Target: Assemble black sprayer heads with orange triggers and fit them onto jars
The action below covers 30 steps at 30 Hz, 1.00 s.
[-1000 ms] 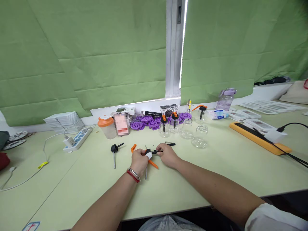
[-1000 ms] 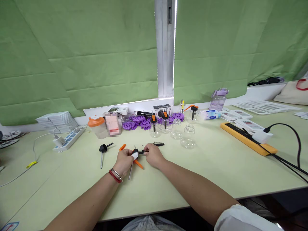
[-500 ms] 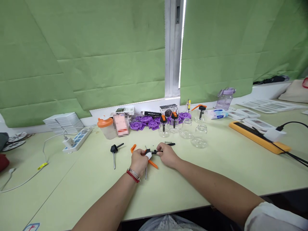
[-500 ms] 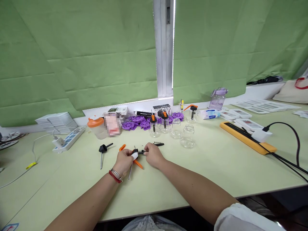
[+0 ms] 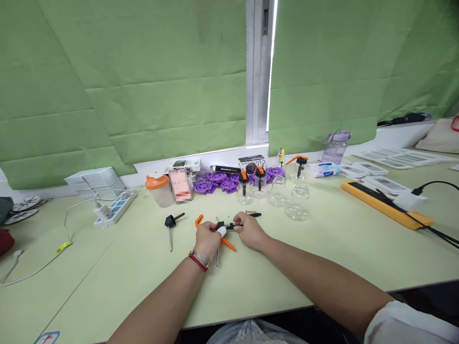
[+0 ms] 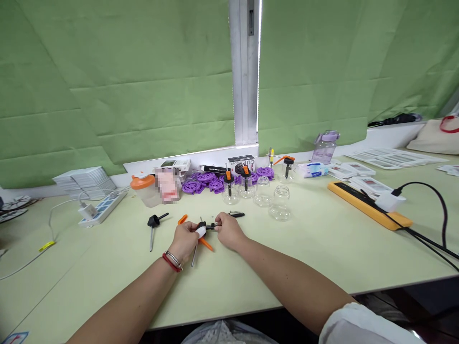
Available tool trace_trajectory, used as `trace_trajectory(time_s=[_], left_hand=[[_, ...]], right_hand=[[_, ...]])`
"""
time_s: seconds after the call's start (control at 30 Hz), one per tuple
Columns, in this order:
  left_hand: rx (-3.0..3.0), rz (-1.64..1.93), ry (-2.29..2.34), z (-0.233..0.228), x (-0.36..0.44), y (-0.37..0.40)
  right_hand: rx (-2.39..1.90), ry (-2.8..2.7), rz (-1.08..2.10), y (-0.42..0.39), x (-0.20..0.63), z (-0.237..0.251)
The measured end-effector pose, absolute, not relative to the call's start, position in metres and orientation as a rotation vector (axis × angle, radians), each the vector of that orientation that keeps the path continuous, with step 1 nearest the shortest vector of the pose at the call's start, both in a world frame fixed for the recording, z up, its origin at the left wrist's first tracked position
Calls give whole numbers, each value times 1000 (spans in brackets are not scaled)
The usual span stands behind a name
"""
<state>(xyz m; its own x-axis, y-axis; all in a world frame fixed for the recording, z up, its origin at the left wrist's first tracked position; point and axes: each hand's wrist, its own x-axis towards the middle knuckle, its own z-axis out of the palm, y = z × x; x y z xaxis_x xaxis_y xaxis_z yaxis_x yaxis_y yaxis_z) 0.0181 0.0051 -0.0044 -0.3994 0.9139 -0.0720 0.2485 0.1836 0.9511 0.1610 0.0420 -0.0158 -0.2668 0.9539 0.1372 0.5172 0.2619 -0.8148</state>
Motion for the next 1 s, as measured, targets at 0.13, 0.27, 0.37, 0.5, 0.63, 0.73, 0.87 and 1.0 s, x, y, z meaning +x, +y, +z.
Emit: trace_trajectory(time_s=[0.13,0.27,0.37,0.5,0.63,0.73,0.87,1.0], left_hand=[[1098,1237,1784,-4,18,5],[1101,1239,1778,-4,18,5],[1106,1237,1792,-3,18,5],[1105,1244,1776,-2,19,4],[1094,1240,1765,-6,18,6],[1101,1245,1755,-8,17,7],[1109,1239,1764,-9,16,7],[1104,1240,1763,-8,17,7]], right_hand=[[-1319,-1926,860,42,161,-16],[-1340,-1885,881,41,161,-16],[-1325,-1907,874,42,161,-17],[-1329,-1893,873,43,161,-19],[-1329,-1904,880,43,161,-19],[-1329,-1905,863,43,161,-18],[-1347,-1881,877,41,161,-17],[-1350,-1889,868,42,161,-17]])
